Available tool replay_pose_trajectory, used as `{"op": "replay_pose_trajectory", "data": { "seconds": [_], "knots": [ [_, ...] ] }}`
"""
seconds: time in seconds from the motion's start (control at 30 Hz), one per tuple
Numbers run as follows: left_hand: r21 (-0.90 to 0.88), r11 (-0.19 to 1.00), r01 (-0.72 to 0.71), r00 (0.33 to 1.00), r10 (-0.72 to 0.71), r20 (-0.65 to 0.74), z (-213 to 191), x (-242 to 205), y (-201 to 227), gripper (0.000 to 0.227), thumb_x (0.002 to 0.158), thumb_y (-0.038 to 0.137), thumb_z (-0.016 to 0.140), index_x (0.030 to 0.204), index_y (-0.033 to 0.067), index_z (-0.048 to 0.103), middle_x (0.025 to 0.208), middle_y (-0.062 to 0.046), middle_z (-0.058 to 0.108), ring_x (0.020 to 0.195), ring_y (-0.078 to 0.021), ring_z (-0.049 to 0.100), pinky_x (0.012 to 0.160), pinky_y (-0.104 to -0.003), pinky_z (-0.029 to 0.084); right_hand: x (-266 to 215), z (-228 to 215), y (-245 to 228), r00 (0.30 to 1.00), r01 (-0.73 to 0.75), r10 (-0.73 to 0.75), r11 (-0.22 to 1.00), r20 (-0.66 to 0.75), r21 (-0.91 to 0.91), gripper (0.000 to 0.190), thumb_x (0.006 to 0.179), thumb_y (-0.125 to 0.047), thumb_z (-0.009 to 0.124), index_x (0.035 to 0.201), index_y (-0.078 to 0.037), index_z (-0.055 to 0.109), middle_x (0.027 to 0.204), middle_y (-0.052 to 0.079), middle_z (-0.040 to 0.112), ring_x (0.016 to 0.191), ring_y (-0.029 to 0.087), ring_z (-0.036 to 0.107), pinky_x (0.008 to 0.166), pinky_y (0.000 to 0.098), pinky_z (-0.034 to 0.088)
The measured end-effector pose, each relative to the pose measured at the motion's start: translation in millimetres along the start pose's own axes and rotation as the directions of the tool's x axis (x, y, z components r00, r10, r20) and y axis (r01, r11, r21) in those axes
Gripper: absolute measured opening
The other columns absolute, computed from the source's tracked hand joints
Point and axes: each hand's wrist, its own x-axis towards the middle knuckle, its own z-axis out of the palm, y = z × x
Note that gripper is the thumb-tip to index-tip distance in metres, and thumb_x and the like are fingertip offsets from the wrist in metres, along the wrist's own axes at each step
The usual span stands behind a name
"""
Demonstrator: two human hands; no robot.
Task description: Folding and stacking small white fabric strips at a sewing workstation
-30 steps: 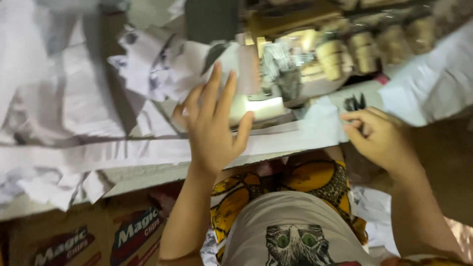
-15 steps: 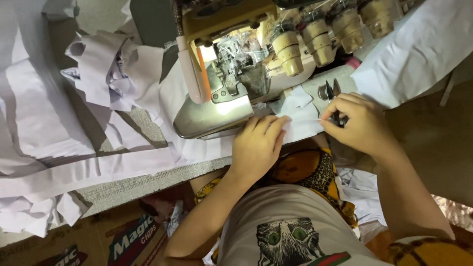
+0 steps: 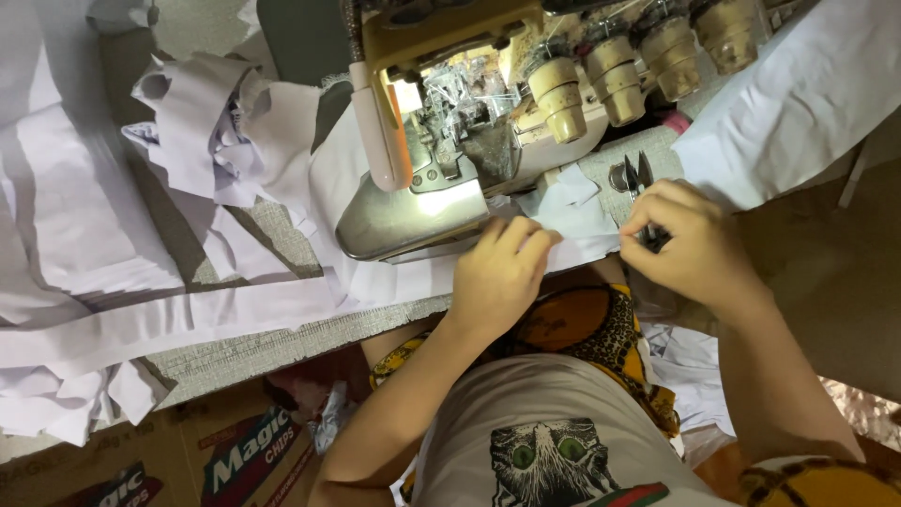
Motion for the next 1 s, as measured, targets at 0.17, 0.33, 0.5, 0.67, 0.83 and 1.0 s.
{"op": "replay_pose_trajectory", "data": {
  "seconds": [0.17,0.33,0.5,0.67,0.83,1.0],
  "knots": [
    [0.012,0.999,-0.049,0.999,0.049,0.01,1,6,4,0.019,0.093,0.007,0.069,0.11,0.0162,0.071,0.107,0.003,0.066,0.091,-0.0218,0.058,0.049,-0.031,0.046,2,4,-4,0.988,0.086,-0.087,0.996,0.127,0.008,0.016,0.081,-0.004,0.07,0.07,-0.01,0.06,0.094,0.002,0.075,0.088,0.022,0.068,0.086,0.0396,0.05],
    [0.005,0.998,-0.066,0.998,0.066,-0.006,-6,7,3,0.025,0.098,0.012,0.066,0.122,0.0176,0.066,0.109,0.004,0.066,0.096,-0.021,0.062,0.062,-0.028,0.05,2,-13,-14,0.923,-0.021,0.045,0.998,0.383,-0.066,0.017,0.077,-0.021,0.074,0.066,-0.016,0.063,0.118,-0.002,0.069,0.108,0.024,0.063,0.095,0.0454,0.046],
    [-0.449,0.888,0.097,0.99,-0.041,0.133,-55,5,-4,0.011,0.102,0.019,0.059,0.097,0.0124,0.067,0.094,0.0,0.073,0.089,-0.0212,0.071,0.076,-0.032,0.052,9,-23,-23,0.966,-0.232,0.15,0.864,0.212,0.447,0.015,0.085,-0.004,0.076,0.08,-0.008,0.063,0.093,0.006,0.075,0.093,0.015,0.072,0.09,0.0269,0.053],
    [-0.423,0.846,0.323,0.944,-0.259,0.204,-147,14,-13,0.01,0.098,0.022,0.065,0.1,0.0161,0.073,0.084,-0.002,0.076,0.075,-0.0193,0.071,0.066,-0.031,0.054,55,9,-64,0.991,-0.13,0.101,0.808,0.083,0.574,0.016,0.085,-0.006,0.08,0.087,-0.011,0.065,0.085,0.001,0.071,0.073,0.008,0.061,0.066,0.0203,0.046],
    [0.198,0.965,0.171,0.973,-0.133,-0.189,-158,9,-47,0.01,0.093,0.021,0.073,0.102,0.0204,0.074,0.084,-0.001,0.069,0.079,-0.0257,0.07,0.07,-0.036,0.057,90,52,-104,0.984,0.007,0.097,0.811,-0.146,0.585,0.014,0.089,-0.008,0.085,0.093,-0.008,0.071,0.071,0.002,0.068,0.063,0.011,0.064,0.06,0.0208,0.053],
    [0.23,0.97,0.073,0.994,-0.089,0.062,-118,-10,-20,0.056,0.097,0.028,0.06,0.148,0.0075,0.051,0.151,-0.011,0.054,0.14,-0.0285,0.05,0.116,-0.048,0.034,82,68,-88,0.962,-0.011,0.18,0.781,-0.208,0.624,0.018,0.096,-0.001,0.073,0.113,0.0,0.066,0.078,0.01,0.067,0.059,0.014,0.06,0.053,0.0251,0.052]
  ]
}}
